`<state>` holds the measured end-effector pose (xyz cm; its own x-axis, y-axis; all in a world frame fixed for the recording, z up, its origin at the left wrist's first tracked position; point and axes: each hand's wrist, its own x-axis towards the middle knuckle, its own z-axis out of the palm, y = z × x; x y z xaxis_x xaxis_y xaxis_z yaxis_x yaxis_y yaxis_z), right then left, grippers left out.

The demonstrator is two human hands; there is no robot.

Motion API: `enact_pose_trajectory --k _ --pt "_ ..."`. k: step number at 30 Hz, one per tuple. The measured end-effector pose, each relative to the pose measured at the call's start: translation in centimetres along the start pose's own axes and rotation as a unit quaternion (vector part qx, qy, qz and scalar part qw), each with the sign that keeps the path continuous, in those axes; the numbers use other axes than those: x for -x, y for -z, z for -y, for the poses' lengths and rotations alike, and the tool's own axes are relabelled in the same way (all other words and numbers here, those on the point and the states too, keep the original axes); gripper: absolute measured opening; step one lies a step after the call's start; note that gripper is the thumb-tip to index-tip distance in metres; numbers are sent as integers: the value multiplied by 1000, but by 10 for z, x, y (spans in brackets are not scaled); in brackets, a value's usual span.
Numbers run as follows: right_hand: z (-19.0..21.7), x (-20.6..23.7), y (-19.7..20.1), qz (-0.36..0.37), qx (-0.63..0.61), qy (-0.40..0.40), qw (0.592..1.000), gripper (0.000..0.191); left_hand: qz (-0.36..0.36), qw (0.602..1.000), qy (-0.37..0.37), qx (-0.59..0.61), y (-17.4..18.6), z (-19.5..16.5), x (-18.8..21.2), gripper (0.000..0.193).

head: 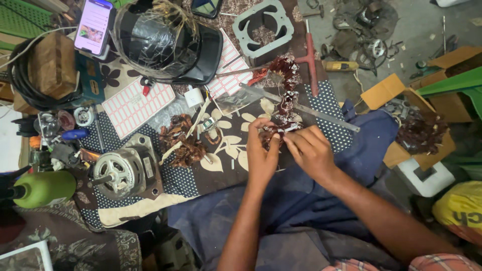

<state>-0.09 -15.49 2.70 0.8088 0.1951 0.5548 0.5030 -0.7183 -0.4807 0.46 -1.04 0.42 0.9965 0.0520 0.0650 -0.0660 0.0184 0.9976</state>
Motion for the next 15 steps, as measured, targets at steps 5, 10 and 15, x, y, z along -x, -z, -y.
enact_pose_trajectory --k 5,10,15 --pt "1 4 -1 -11 4 -13 1000 18 9 1000 20 19 1 3 1 39" --pt "0 2 1 1 7 -15 1000 18 6 999 14 -29 2 1 0 37" --pt "0 2 1 5 -9 -21 1000 19 11 999 41 -26 2 -2 2 36"
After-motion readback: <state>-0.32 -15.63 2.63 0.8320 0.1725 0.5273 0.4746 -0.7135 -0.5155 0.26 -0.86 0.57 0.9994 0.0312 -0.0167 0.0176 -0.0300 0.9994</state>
